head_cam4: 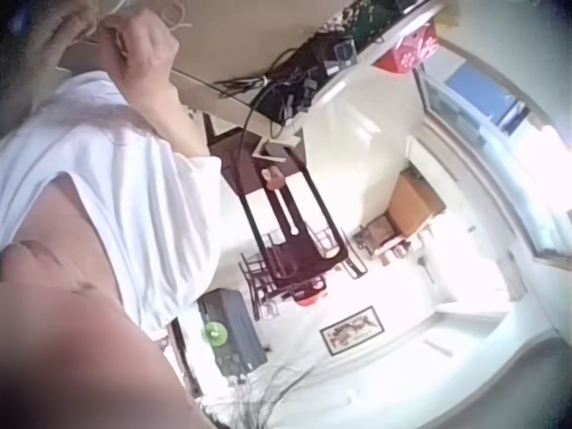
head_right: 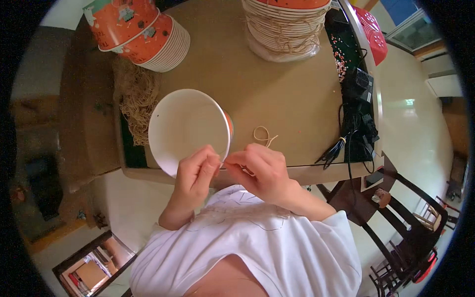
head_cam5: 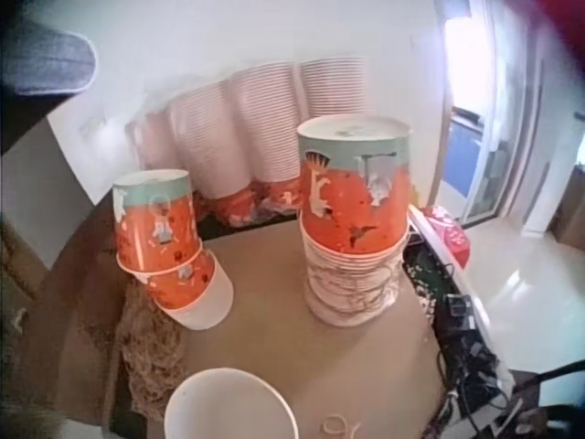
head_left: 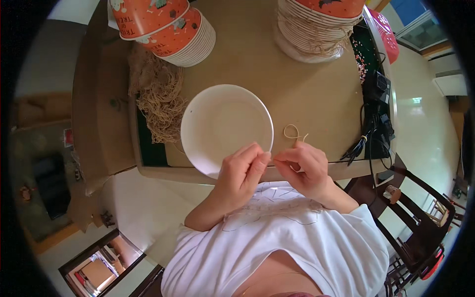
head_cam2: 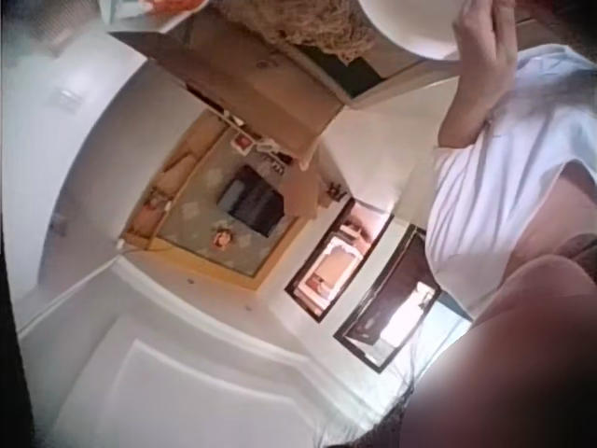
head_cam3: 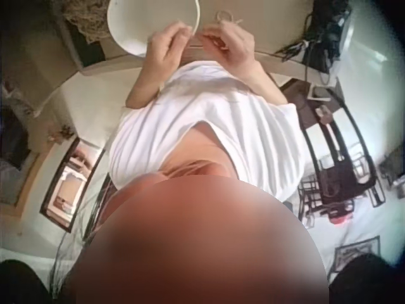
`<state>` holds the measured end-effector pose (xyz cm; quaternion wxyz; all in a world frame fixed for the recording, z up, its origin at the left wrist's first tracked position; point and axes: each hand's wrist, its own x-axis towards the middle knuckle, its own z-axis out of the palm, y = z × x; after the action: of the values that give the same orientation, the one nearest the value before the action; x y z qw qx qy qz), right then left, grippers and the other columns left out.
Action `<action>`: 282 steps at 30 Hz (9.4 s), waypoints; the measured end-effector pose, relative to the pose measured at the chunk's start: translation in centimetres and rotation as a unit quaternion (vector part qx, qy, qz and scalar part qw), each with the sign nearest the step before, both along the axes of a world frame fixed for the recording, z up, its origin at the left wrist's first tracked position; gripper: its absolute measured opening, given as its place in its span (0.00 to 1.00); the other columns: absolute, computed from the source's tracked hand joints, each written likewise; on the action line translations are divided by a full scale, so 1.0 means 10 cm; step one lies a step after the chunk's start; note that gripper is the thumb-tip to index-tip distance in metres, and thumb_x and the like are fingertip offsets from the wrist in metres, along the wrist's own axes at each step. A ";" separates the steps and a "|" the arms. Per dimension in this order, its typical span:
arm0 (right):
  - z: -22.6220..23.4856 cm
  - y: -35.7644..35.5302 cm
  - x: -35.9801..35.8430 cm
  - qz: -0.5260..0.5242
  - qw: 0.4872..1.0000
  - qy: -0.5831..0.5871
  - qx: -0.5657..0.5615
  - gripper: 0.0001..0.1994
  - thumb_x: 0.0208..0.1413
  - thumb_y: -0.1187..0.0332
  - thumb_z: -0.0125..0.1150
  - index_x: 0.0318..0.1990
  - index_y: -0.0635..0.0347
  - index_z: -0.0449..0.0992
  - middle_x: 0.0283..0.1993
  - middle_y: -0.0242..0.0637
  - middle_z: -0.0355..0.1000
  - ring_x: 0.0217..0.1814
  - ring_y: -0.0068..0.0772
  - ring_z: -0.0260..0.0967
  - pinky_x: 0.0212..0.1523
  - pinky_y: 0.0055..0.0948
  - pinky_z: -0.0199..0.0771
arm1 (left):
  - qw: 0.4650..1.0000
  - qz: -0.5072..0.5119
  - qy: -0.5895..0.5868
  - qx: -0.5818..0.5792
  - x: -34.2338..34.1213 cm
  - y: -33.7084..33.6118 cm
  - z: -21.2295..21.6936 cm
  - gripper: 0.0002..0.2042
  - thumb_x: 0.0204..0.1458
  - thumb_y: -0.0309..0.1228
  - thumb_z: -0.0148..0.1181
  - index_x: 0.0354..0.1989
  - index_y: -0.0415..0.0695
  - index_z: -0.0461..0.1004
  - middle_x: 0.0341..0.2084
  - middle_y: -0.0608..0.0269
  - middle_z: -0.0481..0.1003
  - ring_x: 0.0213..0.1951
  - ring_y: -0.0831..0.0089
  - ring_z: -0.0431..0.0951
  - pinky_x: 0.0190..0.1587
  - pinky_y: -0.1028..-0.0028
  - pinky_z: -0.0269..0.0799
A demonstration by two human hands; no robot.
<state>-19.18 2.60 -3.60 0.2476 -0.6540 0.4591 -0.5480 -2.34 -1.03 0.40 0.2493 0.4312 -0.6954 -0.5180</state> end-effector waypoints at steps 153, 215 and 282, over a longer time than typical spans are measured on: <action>-0.24 -0.40 0.38 -0.056 0.991 0.019 -0.120 0.08 0.45 0.84 0.62 0.34 0.66 0.77 0.41 0.43 0.75 0.42 0.39 0.71 0.45 0.33 0.69 | 0.815 0.046 0.302 0.493 0.25 -0.51 -0.22 0.08 0.60 0.34 0.49 0.34 0.44 0.70 0.22 0.68 0.69 0.22 0.81 0.67 0.15 0.82 0.54; 0.06 -0.39 0.39 -0.021 0.995 0.091 -0.028 0.07 0.41 0.80 0.63 0.26 0.57 0.74 0.20 0.27 0.67 0.23 0.24 0.64 0.49 0.31 0.60 | 0.988 0.122 0.072 -0.069 0.36 -0.26 -0.01 0.07 0.56 0.26 0.56 0.41 0.39 0.72 0.29 0.66 0.76 0.25 0.82 0.73 0.27 0.82 0.69; 0.26 -0.47 0.10 0.178 0.959 0.217 -0.033 0.05 0.47 0.74 0.62 0.30 0.54 0.72 0.32 0.29 0.71 0.40 0.32 0.70 0.64 0.51 0.53 | 0.864 0.229 -0.067 -0.444 0.64 -0.17 0.55 0.07 0.44 0.20 0.63 0.32 0.45 0.78 0.34 0.63 0.66 0.31 0.73 0.68 0.32 0.78 0.64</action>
<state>-18.18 -2.12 -1.00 0.2139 -0.8362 0.3594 -0.3547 4.06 -2.77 5.93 0.4786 0.4562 -0.7483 -0.0529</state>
